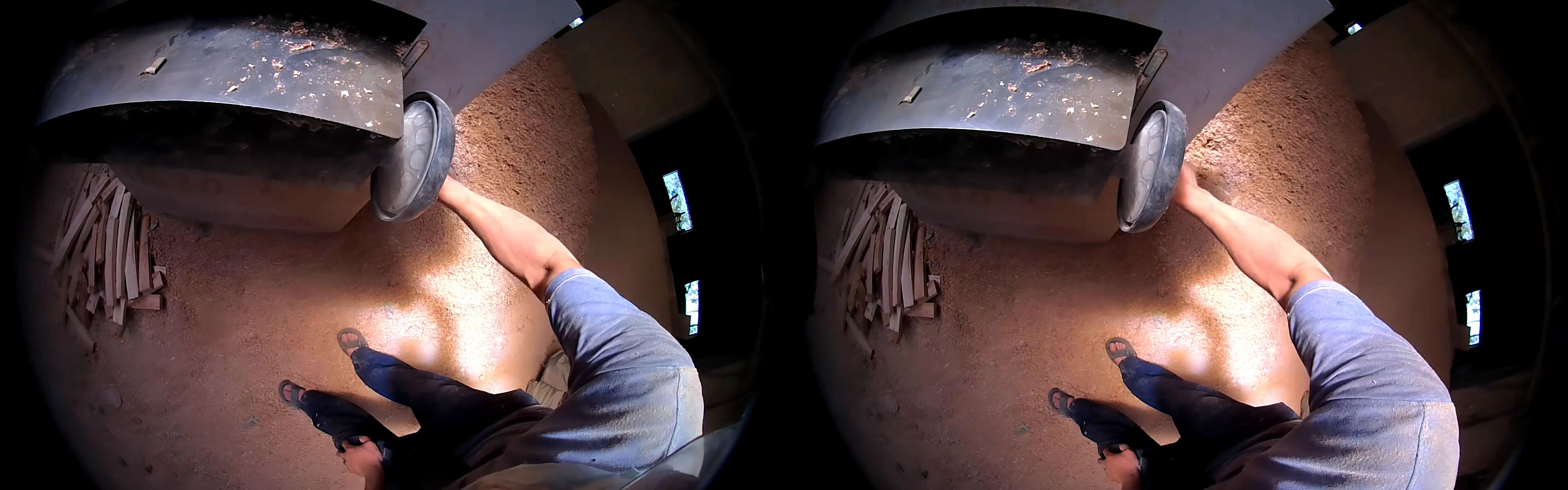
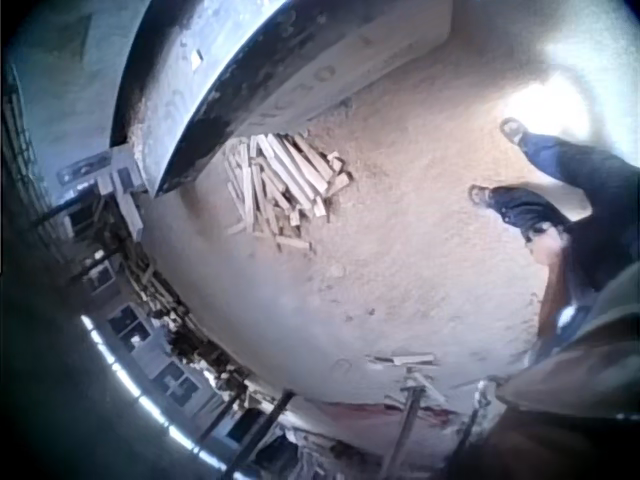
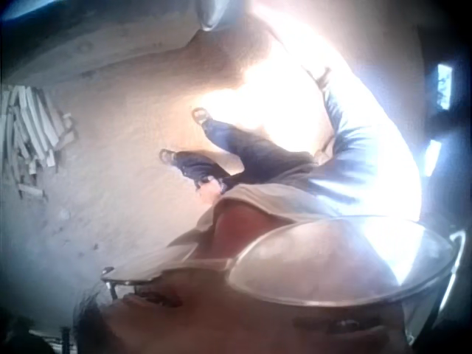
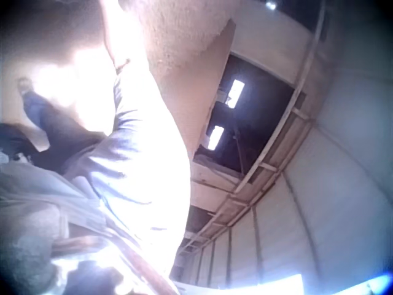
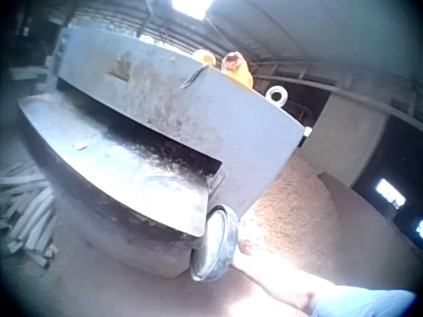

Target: The person sorts wood blocks on the floor next to a woodworking machine, picking them up from a pile and placing them into a separate stack.

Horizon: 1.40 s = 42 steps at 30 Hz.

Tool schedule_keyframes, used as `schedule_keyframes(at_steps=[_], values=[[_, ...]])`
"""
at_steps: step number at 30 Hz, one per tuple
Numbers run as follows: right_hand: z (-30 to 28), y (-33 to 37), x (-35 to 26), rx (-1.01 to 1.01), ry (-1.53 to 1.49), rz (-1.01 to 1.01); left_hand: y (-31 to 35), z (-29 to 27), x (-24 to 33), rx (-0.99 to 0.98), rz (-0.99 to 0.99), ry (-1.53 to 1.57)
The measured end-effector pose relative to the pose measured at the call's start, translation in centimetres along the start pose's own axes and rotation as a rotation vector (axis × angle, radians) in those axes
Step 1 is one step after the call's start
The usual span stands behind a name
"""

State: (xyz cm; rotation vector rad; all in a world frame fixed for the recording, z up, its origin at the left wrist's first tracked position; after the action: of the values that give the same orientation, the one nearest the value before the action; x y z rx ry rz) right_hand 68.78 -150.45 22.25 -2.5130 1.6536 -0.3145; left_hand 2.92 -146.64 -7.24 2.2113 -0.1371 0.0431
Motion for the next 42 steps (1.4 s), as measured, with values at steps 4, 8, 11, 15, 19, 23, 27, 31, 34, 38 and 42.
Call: schedule_keyframes(at_steps=[4,8,11,15,19,23,27,31,34,38,42], values=[[-10.7,-0.8,-5.8,0.097,-0.206,-0.022,-0.8,0.1,-3.1,0.051,-0.071,0.091],[-2.6,8.6,-5.3,0.197,-0.011,-0.016,-0.5,-0.8,-0.3,-0.022,-0.060,0.057],[-0.2,-1.9,-0.7,-0.074,0.174,-0.006,-0.3,-0.5,-0.8,-0.011,-0.017,0.047],[-12.4,-0.3,-6.5,0.102,-0.162,0.001,-1.2,-0.6,-3.3,0.051,-0.118,0.098],[-1.5,7.7,-4.9,0.166,0.036,0.006,-1.6,-0.1,-1.5,0.060,-0.032,0.037],[-3.7,-4.9,0.4,-0.079,0.126,-0.014,0.0,-2.6,-0.4,0.073,0.003,0.006],[-10.2,4.9,-6.2,0.225,-0.401,0.029,-0.2,-3.1,-0.7,0.104,-0.103,0.043],[0.7,4.3,-1.8,0.054,0.057,0.018,-1.1,-0.3,-0.9,0.066,-0.057,-0.026],[-4.4,-5.6,-0.4,-0.063,0.090,-0.035,-1.8,0.5,-2.6,0.066,-0.036,-0.015],[-9.5,6.4,-6.2,0.224,-0.279,0.010,-2.3,0.7,-3.4,0.085,-0.109,0.031],[0.8,3.0,-1.0,0.040,0.073,0.037,-1.0,0.2,-1.7,0.051,-0.035,-0.012]])
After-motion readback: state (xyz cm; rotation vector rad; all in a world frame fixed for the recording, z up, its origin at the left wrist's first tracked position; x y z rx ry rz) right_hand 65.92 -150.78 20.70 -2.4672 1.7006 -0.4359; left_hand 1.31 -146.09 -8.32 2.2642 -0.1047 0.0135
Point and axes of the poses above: each hand's wrist, its own y-axis away from the middle knuckle, its own z-axis out of the palm, x = y × z, the point moved 8 cm from there along -y, towards the middle knuckle, and after that the axes turned 13 degrees about y, right-handed, at the moved point
